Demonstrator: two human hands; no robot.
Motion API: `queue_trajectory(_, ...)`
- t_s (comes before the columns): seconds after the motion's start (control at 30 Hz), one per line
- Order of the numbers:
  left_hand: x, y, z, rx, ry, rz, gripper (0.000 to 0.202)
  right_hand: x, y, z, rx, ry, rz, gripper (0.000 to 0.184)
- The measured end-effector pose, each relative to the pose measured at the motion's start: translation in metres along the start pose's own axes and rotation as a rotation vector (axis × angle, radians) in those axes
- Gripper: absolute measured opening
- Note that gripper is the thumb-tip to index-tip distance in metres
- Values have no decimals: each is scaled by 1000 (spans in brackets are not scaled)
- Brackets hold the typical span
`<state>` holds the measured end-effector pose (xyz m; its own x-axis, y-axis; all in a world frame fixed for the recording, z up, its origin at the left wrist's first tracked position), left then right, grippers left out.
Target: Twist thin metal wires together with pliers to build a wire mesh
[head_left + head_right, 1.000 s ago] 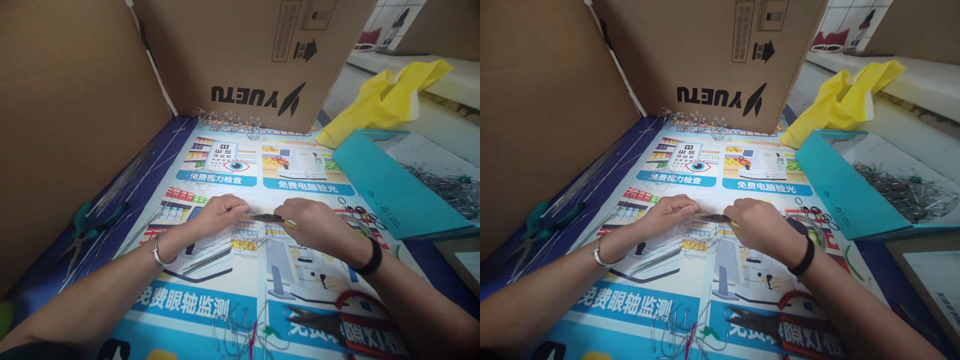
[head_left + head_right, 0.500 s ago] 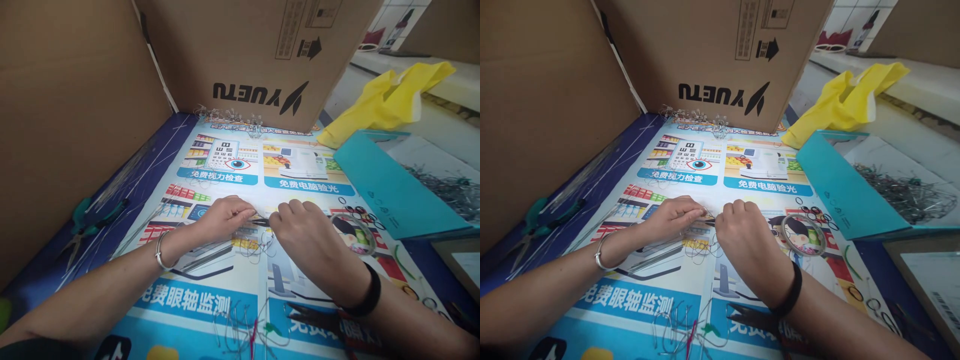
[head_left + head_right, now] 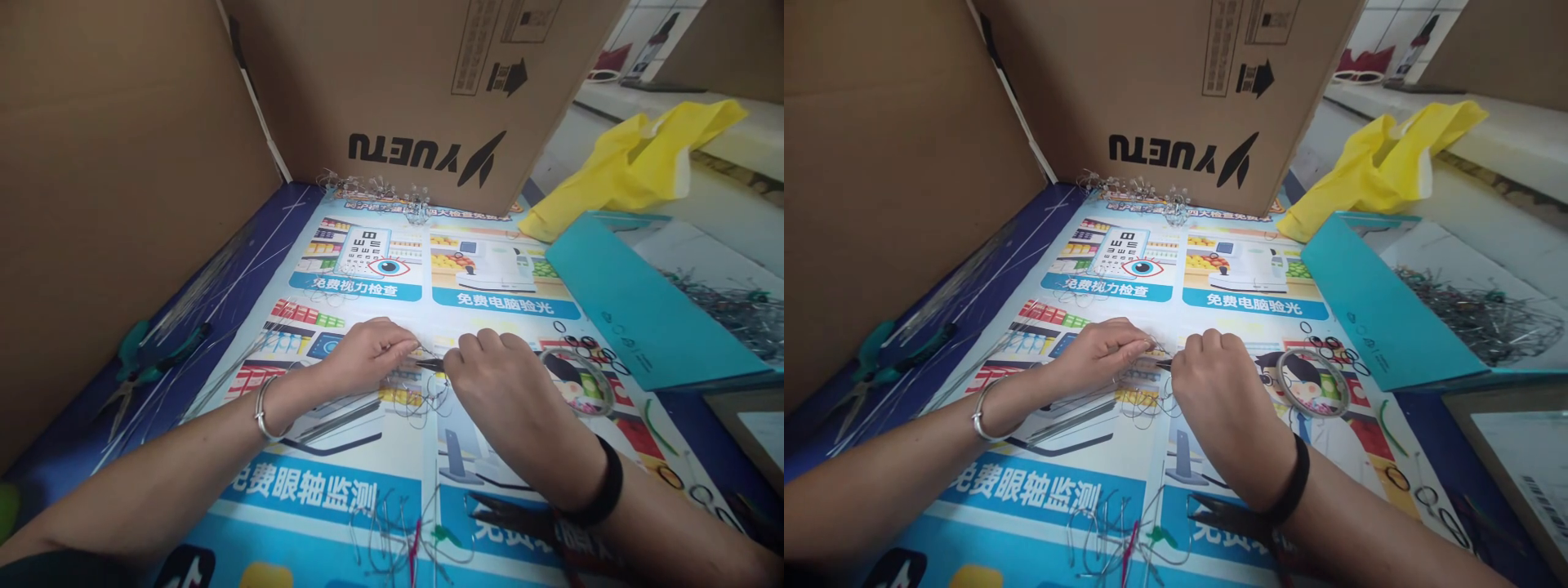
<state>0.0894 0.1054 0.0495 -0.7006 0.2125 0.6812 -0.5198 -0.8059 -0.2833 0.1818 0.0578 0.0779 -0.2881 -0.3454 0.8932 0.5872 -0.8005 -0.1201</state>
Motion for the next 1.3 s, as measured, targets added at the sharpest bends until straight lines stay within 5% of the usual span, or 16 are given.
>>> queue_trajectory(0.83, -6, -4, 8, -53, -46, -47, 31, 0, 0, 1, 20, 52, -14, 18)
queue_trajectory(1.1, 1, -4, -4, 49, -2, -3, 32, 21, 22, 28, -56, 7, 88, 14)
queue_trajectory(1.3, 2, -4, -8, 65, 19, -10, 33, -5, 23, 60, -189, 41, 36, 15)
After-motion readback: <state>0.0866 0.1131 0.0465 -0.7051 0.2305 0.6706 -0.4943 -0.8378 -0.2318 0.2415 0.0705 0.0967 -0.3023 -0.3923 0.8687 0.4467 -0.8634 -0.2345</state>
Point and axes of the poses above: each hand's wrist, its own y-axis away from the middle knuckle, its own x-axis out of the back of the hand, z = x × y, the point moved 8 cm from there along -y, towards the middle knuckle, and after that the axes turned 5 degrees about z, right-handed, at the moved point
